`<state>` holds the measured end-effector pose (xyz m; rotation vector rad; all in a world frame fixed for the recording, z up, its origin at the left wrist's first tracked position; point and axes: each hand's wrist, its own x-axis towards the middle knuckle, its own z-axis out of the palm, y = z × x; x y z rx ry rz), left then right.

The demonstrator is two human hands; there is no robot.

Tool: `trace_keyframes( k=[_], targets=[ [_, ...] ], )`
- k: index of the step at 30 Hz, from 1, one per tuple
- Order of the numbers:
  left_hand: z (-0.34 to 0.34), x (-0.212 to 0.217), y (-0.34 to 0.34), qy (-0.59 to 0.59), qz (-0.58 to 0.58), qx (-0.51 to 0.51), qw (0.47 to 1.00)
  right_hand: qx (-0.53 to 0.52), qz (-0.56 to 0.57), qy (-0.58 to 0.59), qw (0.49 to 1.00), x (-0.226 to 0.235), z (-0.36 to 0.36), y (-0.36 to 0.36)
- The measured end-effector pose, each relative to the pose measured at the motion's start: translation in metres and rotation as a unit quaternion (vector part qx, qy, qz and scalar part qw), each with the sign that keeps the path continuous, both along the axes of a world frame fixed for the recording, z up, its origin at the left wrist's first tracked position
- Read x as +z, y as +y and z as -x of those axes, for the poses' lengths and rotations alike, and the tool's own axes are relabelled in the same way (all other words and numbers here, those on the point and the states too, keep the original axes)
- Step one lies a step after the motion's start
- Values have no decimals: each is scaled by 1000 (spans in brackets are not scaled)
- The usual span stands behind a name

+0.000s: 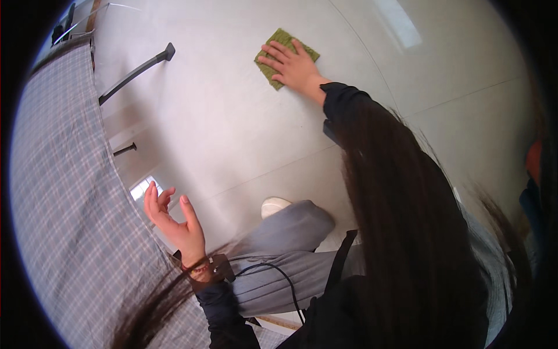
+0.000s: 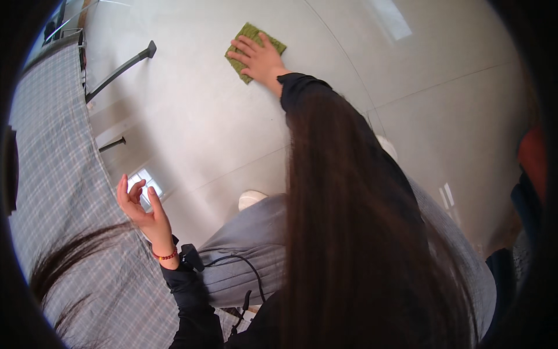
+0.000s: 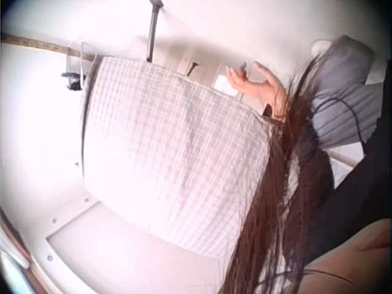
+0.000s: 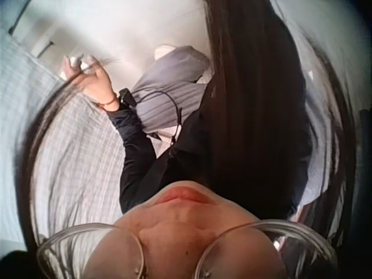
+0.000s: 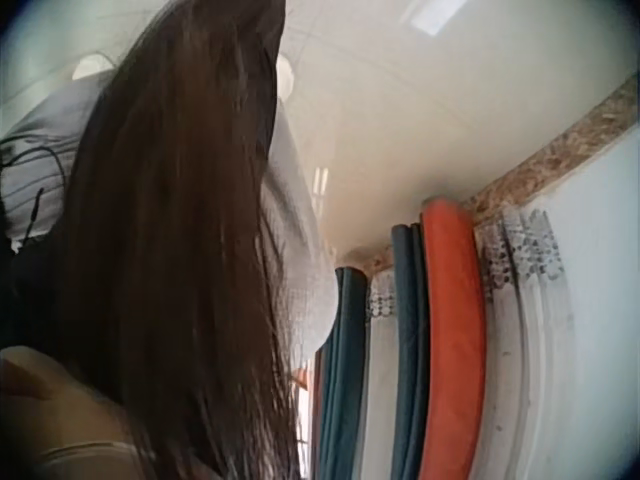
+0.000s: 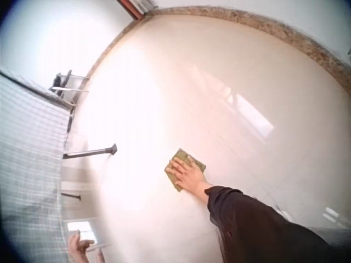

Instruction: Wiping a white tiled floor with a green cloth.

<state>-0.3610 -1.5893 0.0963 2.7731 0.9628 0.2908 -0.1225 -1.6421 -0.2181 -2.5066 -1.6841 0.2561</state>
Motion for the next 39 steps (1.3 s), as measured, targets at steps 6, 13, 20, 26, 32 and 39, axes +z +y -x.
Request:
trace_keyframes(
  k=[6,13,20,26,32,39],
  targets=[
    [20,-6,-6,-12,-16,-15,1000,-137,-15,-2,990,10,-10,-31],
    [34,-11,-7,-46,47,97,993,-237,28,5,971,14,12,-49],
    [37,-17,-12,-53,104,98,988,-160,-47,82,983,7,82,-59],
    [38,-21,-11,-49,120,122,984,103,-40,83,990,18,143,-74],
    [23,-26,-16,150,165,43,974,388,-96,146,905,-7,198,-125],
    [35,-54,-24,282,296,40,912,507,-108,266,813,-15,119,-148]
  ],
)
